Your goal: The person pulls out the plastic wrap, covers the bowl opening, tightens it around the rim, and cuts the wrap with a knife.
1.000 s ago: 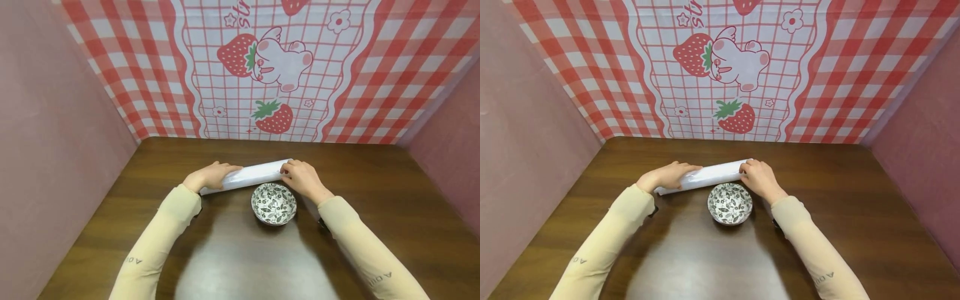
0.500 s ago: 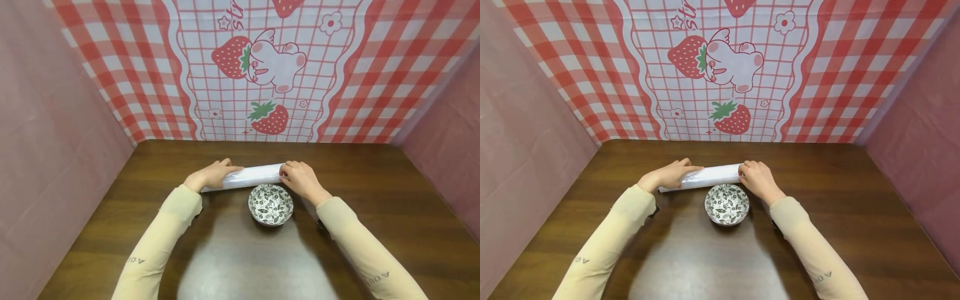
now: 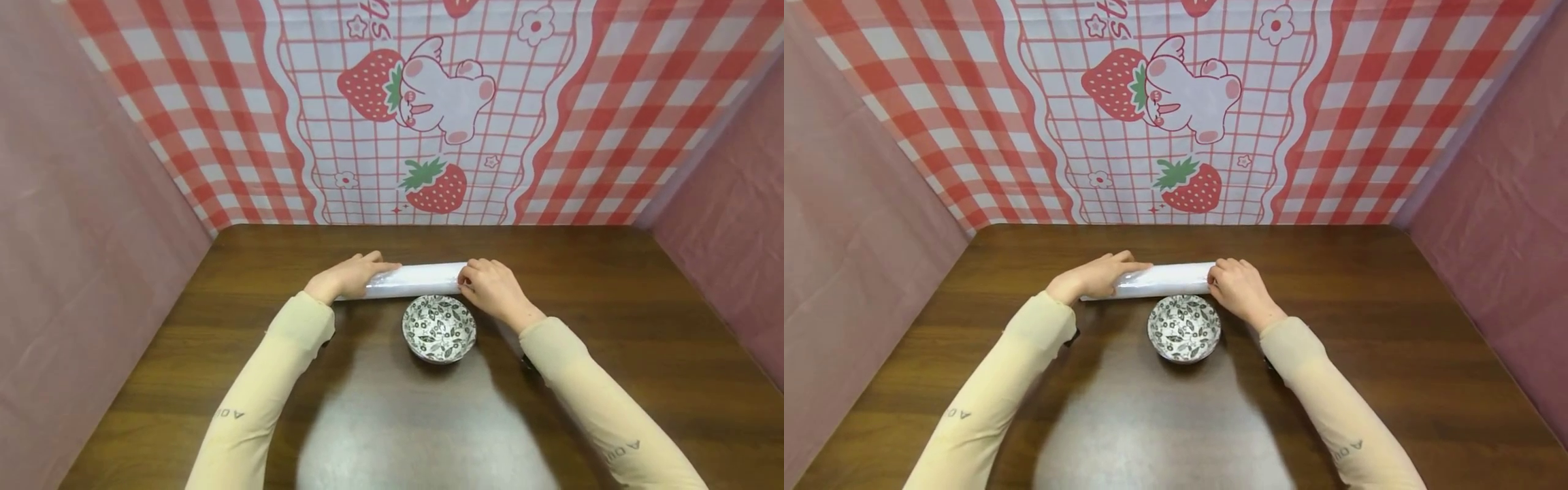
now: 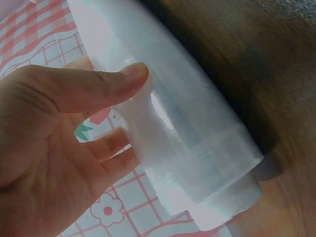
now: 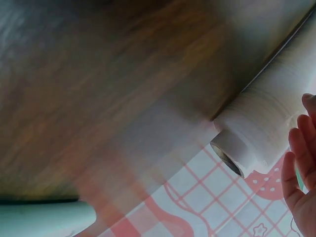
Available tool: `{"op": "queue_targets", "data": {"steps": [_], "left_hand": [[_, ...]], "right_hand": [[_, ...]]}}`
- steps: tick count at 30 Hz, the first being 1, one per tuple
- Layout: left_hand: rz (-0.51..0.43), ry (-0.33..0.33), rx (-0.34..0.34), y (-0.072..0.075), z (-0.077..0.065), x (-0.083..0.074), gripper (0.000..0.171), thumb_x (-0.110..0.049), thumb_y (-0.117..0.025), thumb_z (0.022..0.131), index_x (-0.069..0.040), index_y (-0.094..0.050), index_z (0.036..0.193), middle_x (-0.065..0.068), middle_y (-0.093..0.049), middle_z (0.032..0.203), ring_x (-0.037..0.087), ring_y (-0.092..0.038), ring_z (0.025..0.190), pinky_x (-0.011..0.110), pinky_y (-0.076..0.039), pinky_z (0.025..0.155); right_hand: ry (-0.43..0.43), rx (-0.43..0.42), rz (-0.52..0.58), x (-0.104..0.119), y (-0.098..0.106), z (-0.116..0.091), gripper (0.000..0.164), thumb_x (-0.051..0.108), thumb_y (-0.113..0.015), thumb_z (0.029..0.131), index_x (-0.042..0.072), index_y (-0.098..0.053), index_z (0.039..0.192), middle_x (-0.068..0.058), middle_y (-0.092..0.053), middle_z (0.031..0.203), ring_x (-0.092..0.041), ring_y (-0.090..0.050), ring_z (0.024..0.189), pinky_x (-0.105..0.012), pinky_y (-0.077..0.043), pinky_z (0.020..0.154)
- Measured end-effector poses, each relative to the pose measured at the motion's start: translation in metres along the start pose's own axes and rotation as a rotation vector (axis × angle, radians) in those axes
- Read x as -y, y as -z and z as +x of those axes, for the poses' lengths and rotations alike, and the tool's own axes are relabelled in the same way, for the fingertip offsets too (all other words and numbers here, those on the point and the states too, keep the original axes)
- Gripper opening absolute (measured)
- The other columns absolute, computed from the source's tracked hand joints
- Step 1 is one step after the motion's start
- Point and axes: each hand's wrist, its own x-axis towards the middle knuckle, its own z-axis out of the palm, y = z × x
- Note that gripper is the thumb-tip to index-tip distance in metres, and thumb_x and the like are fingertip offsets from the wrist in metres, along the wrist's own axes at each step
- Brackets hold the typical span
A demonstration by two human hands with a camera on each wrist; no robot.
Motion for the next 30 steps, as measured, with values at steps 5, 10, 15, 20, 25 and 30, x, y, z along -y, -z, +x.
{"op": "queue_targets", "data": {"steps": [5,10,15,20,25,30], "left_hand": [[-0.003,0.0,0.001,0.001,0.004,-0.002,0.076,0.011,-0.054,0.08,-0.028,-0.033,0.141,0.006,-0.04,0.126,0.025,-0.043,0.101,0.034,-0.042,0.084],[0.017,-0.018,-0.017,0.001,0.008,-0.003,0.072,0.008,-0.055,0.081,-0.028,-0.035,0.14,0.006,-0.042,0.125,0.027,-0.044,0.102,0.037,-0.043,0.088],[-0.002,-0.012,-0.019,0.0,0.011,-0.007,0.07,0.006,-0.054,0.082,-0.029,-0.035,0.14,0.006,-0.042,0.126,0.027,-0.045,0.106,0.039,-0.042,0.09],[-0.006,0.008,0.0,0.0,0.013,-0.011,0.07,0.006,-0.052,0.083,-0.031,-0.034,0.14,0.004,-0.04,0.129,0.026,-0.043,0.11,0.039,-0.041,0.09],[-0.019,0.034,0.001,0.001,0.016,-0.016,0.07,0.004,-0.052,0.085,-0.035,-0.033,0.14,0.001,-0.039,0.131,0.024,-0.041,0.115,0.043,-0.042,0.089],[-0.026,0.027,0.007,0.001,0.018,-0.018,0.066,-0.001,-0.051,0.087,-0.035,-0.033,0.14,0.002,-0.037,0.133,0.025,-0.04,0.118,0.043,-0.041,0.09]], "right_hand": [[0.0,-0.015,0.002,-0.002,0.001,-0.002,0.007,0.012,-0.068,0.072,0.011,-0.061,0.072,0.0,-0.053,0.068,-0.018,-0.051,0.064,-0.033,-0.04,0.057],[-0.013,-0.022,0.005,-0.004,0.003,-0.004,0.007,0.012,-0.066,0.07,0.011,-0.06,0.07,0.001,-0.049,0.065,-0.016,-0.047,0.059,-0.032,-0.039,0.055],[-0.01,-0.034,0.01,-0.007,0.004,-0.006,0.008,0.012,-0.066,0.069,0.011,-0.058,0.07,0.001,-0.048,0.065,-0.015,-0.046,0.056,-0.031,-0.04,0.054],[0.002,-0.041,0.011,-0.011,0.007,-0.008,0.008,0.012,-0.065,0.07,0.01,-0.057,0.07,0.001,-0.048,0.066,-0.015,-0.046,0.056,-0.032,-0.041,0.052],[-0.02,-0.043,0.013,-0.014,0.011,-0.01,0.009,0.013,-0.065,0.07,0.01,-0.056,0.07,0.0,-0.048,0.067,-0.016,-0.045,0.059,-0.031,-0.04,0.052],[-0.032,-0.027,0.018,-0.017,0.014,-0.012,0.009,0.013,-0.065,0.07,0.009,-0.057,0.072,-0.001,-0.049,0.07,-0.016,-0.047,0.062,-0.031,-0.042,0.052]]}}
